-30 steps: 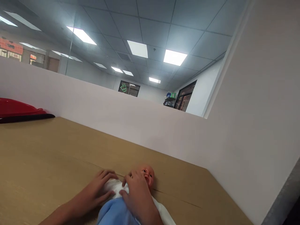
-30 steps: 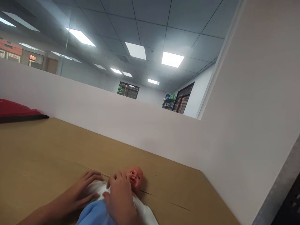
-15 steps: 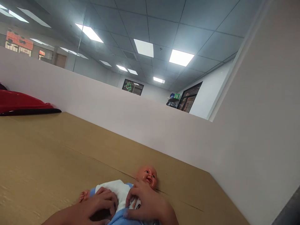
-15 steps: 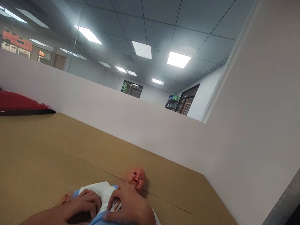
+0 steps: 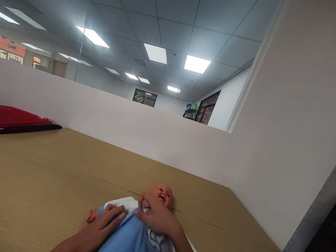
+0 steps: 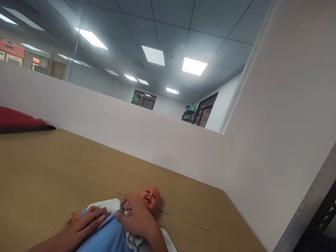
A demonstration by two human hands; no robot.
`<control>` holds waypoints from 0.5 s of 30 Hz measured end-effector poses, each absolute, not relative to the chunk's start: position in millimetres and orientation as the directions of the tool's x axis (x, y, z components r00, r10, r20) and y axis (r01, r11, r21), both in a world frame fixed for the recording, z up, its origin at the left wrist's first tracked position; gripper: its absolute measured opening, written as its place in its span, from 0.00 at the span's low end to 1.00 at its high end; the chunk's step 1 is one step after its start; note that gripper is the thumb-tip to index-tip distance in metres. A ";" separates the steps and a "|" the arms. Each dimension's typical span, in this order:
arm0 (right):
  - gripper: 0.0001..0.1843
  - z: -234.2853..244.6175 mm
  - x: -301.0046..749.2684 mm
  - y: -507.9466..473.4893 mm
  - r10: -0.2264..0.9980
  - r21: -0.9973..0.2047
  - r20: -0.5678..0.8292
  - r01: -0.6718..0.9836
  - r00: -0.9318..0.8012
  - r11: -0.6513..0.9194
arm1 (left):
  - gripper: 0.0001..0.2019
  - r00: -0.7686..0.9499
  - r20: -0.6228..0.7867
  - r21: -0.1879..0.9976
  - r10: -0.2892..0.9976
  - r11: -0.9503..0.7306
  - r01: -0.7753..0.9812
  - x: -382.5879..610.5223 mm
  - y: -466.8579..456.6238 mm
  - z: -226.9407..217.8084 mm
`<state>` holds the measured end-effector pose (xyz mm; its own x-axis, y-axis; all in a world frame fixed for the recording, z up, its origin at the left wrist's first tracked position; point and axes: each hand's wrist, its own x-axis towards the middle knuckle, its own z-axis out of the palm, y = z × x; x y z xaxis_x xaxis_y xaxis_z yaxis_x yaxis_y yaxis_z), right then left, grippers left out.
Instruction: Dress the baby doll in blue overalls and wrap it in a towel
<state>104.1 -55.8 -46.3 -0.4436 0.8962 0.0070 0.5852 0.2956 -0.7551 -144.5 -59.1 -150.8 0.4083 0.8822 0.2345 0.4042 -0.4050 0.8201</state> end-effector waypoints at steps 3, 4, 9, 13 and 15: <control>0.10 -45.1 103.9 -58.4 0.912 -0.678 0.075 0.650 -0.403 0.343 | 0.22 0.453 0.312 0.713 0.835 -0.521 0.469 -148.1 -52.3 -154.9; 0.10 -45.3 105.0 -58.0 0.908 -0.664 0.084 0.656 -0.411 0.358 | 0.22 0.450 0.328 0.682 0.830 -0.538 0.496 -148.4 -50.2 -155.7; 0.10 -51.9 111.3 -48.9 0.863 -0.659 0.092 0.619 -0.497 0.427 | 0.19 0.290 0.440 0.584 0.850 -0.517 0.626 -135.7 -42.7 -160.5; 0.09 -55.5 108.9 -46.5 0.869 -0.689 0.110 0.594 -0.482 0.416 | 0.16 0.278 0.422 0.566 0.863 -0.491 0.662 -122.7 -36.1 -161.5; 0.09 -54.0 110.6 -51.7 0.884 -0.679 0.183 0.595 -0.430 0.430 | 0.16 0.275 0.420 0.574 0.865 -0.488 0.657 -123.8 -32.3 -160.2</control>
<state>110.6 -51.7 -54.0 -0.4299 0.8841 0.1833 0.5952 0.4302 -0.6787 -123.8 -32.3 -160.2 0.2753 0.8646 0.4204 0.6570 -0.4884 0.5742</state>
